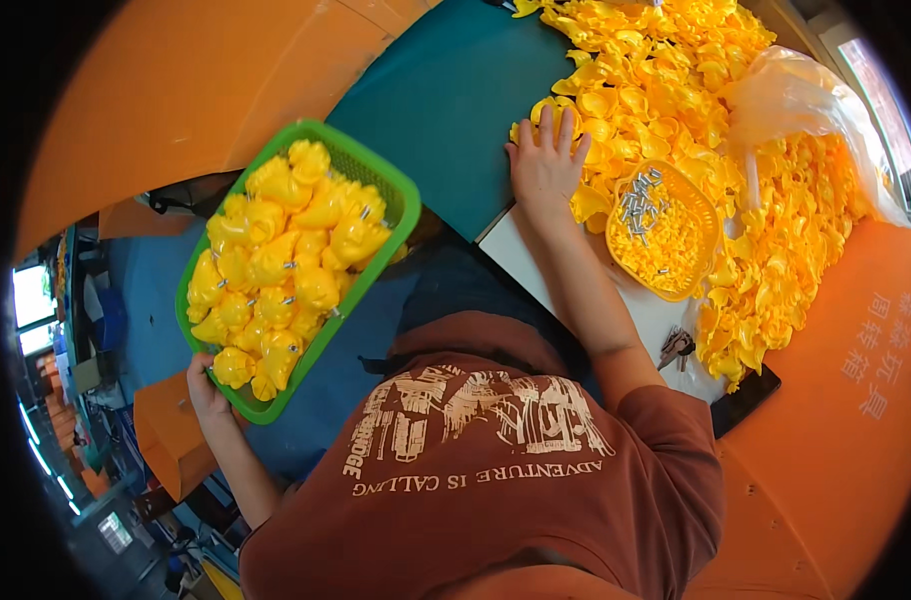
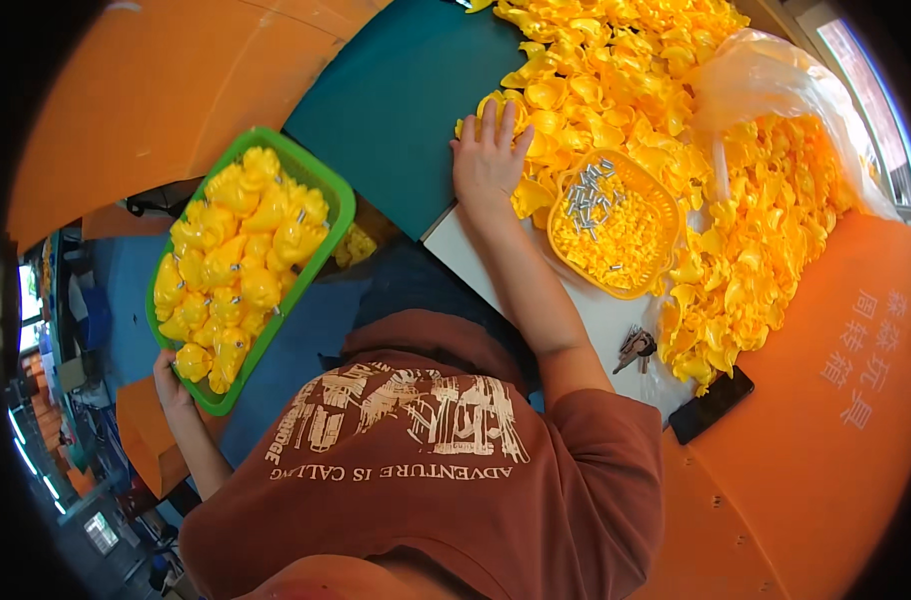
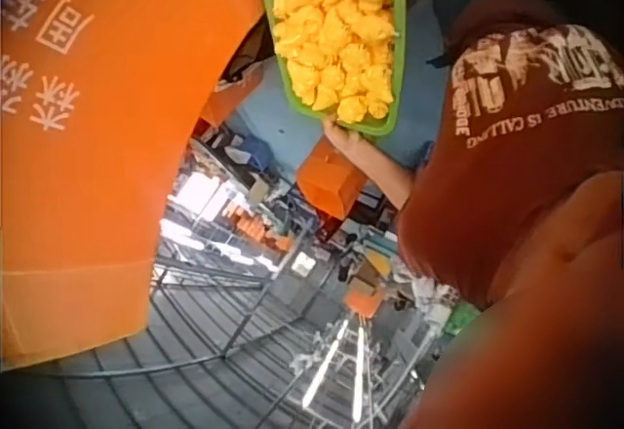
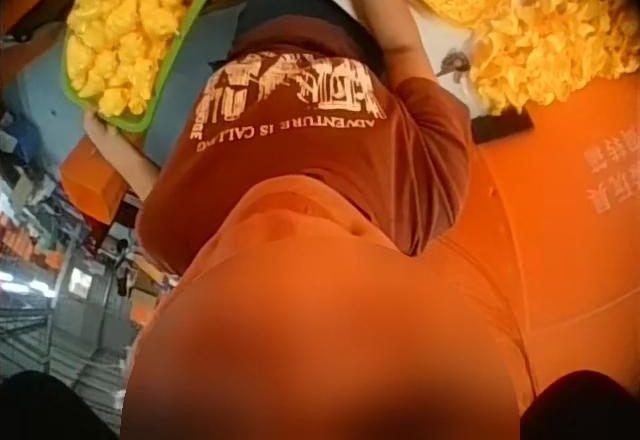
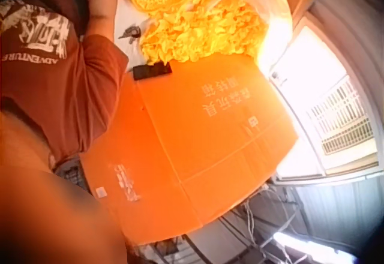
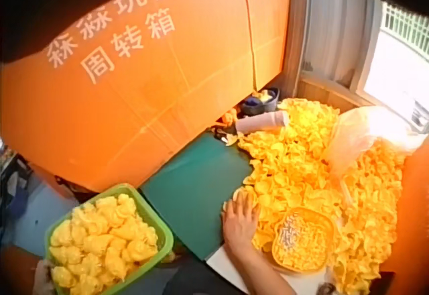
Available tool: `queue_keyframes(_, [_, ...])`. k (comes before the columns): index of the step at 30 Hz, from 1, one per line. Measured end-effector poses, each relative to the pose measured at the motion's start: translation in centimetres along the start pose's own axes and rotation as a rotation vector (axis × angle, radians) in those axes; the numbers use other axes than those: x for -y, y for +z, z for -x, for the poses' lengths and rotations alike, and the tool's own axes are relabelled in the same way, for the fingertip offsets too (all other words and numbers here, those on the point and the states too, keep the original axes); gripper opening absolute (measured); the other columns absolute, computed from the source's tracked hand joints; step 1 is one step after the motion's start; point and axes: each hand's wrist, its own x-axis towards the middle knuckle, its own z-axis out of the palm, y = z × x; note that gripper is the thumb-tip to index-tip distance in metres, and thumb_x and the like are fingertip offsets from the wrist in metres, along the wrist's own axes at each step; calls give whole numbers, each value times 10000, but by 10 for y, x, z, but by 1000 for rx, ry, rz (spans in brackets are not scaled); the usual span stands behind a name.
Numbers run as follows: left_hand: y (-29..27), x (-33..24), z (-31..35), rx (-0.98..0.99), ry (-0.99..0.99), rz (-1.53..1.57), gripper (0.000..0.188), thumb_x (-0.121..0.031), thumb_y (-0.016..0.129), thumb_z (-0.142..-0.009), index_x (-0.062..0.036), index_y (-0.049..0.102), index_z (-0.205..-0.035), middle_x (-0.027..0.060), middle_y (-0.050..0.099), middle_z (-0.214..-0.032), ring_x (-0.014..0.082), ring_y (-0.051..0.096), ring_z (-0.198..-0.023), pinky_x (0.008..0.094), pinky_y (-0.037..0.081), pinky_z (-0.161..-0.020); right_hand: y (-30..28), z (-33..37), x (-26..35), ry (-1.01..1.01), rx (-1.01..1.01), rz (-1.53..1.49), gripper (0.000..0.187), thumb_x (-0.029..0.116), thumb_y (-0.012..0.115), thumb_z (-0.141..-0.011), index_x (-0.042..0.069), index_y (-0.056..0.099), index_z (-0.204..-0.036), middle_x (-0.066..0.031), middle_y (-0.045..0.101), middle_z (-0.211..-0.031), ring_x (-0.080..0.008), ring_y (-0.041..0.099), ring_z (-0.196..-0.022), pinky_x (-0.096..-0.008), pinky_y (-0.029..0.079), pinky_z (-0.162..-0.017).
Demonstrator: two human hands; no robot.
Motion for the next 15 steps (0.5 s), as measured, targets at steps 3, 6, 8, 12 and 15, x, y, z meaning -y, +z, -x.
queue_keyframes(3, [-23, 10, -2, -107, -53, -38, 429, -8, 458, -687, 62, 476, -1109, 155, 558, -1060, 283, 578, -936, 390, 496, -837, -3, 1, -1, -4, -22, 22, 384, 387, 634, -755, 170, 595, -1069, -68, 467, -1290, -313, 335, -1266, -570, 215, -996])
queue_keyframes(6, [-72, 47, -51, -147, -77, -72, 460, 14, 460, -694, 78, 450, -1150, 189, 531, -1126, 322, 550, -1018, 412, 473, -889, -13, 5, 4, 5, -18, -14, 388, 392, 637, -752, 168, 600, -1067, -70, 470, -1286, -316, 338, -1263, -570, 216, -994])
queue_keyframes(8, [-68, 80, -94, -178, -30, -4, 469, 45, 477, -675, 101, 446, -1140, 217, 527, -1118, 345, 560, -998, 438, 497, -844, -17, 2, 5, -10, -30, -3, 401, 399, 641, -746, 162, 600, -1067, -74, 477, -1279, -320, 340, -1261, -561, 218, -997])
queue_keyframes(12, [8, 125, -162, -287, 227, -245, 342, 40, 531, -687, 90, 558, -1025, 176, 594, -986, 315, 619, -837, 390, 528, -687, -22, 3, 5, -32, -50, -6, 405, 409, 637, -748, 158, 597, -1063, -77, 481, -1277, -324, 343, -1260, -551, 217, -1001])
queue_keyframes(15, [-20, 144, -244, -537, 274, -906, 372, -185, 604, -697, 99, 595, -939, 207, 636, -874, 352, 632, -755, 390, 504, -666, -33, 1, 19, -75, -53, -39, 404, 418, 632, -750, 165, 596, -1063, -75, 484, -1277, -326, 344, -1259, -544, 219, -1003])
